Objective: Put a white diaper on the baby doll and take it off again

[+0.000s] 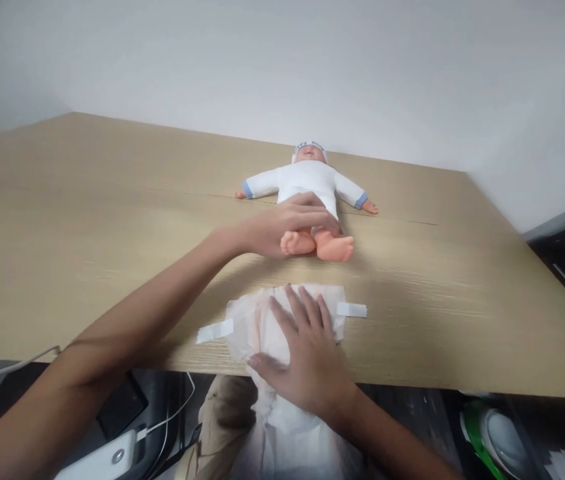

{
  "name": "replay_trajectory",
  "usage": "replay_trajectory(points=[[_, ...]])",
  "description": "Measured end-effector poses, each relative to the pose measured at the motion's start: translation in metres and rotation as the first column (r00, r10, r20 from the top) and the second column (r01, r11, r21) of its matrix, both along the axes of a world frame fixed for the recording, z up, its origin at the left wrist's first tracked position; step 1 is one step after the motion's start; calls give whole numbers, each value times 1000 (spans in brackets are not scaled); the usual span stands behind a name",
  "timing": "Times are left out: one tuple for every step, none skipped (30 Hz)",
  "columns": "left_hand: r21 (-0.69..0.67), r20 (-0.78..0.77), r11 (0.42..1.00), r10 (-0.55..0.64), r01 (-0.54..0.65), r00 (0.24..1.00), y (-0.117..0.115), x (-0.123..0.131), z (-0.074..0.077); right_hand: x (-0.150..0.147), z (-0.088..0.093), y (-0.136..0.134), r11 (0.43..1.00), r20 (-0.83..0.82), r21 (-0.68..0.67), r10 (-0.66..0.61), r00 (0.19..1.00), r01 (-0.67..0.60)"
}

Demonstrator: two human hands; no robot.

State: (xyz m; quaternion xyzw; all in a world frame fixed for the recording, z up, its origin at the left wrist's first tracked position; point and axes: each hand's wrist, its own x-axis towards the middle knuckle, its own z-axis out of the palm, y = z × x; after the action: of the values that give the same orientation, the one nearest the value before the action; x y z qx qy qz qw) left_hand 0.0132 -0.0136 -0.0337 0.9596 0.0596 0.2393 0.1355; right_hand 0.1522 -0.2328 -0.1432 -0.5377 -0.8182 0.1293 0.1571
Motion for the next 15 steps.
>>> replay_trajectory(points=[[-24, 10, 1000, 11, -10, 1000, 2, -1, 6, 1, 2, 4, 1000, 1, -10, 21, 1000, -21], [-45, 19, 999, 20, -19, 1000, 5, -1, 11, 2, 4, 9, 999, 2, -19, 40, 999, -40], [-62, 30, 998, 29, -27, 999, 8, -2, 16, 3, 6, 14, 998, 4, -27, 56, 998, -56], [-74, 47, 997, 35, -32, 998, 11, -2, 20, 4, 8, 19, 997, 9, -34, 68, 998, -68], [-82, 69, 996, 40, -35, 997, 13, -3, 24, 4, 9, 24, 997, 14, -39, 74, 997, -73], [-85, 92, 996, 46, -38, 995, 16, -4, 27, 3, 9, 31, 997, 19, -39, 74, 997, -73], [-86, 110, 995, 52, -42, 993, 19, -5, 30, 3, 9, 38, 997, 24, -35, 68, 997, -67], [-85, 120, 995, 52, -42, 991, 22, -5, 34, 2, 9, 45, 998, 27, -30, 58, 998, -57], [-86, 126, 996, 50, -39, 991, 24, -6, 36, 1, 8, 53, 999, 31, -25, 43, 999, -42], [-90, 131, 995, 46, -35, 990, 27, -7, 39, 0, 7, 62, 1000, 34, -20, 25, 999, -24], [-97, 143, 995, 38, -24, 989, 29, -7, 40, -1, 5, 71, 1000, 37, -17, 6, 999, -5], [-106, 164, 994, 25, -8, 986, 30, -8, 42, -2, 4, 80, 1000, 41, -14, -11, 999, 12], [-117, 187, 993, 9, 13, 982, 32, -8, 42, -2, 3, 89, 1000, 44, -10, -27, 999, 27], [-129, 213, 991, 0, 28, 977, 33, -9, 42, -3, 1, 98, 999, 46, -7, -40, 998, 41], [-142, 234, 989, -1, 35, 972, 34, -9, 42, -4, 0, 108, 999, 48, -3, -51, 998, 51]])
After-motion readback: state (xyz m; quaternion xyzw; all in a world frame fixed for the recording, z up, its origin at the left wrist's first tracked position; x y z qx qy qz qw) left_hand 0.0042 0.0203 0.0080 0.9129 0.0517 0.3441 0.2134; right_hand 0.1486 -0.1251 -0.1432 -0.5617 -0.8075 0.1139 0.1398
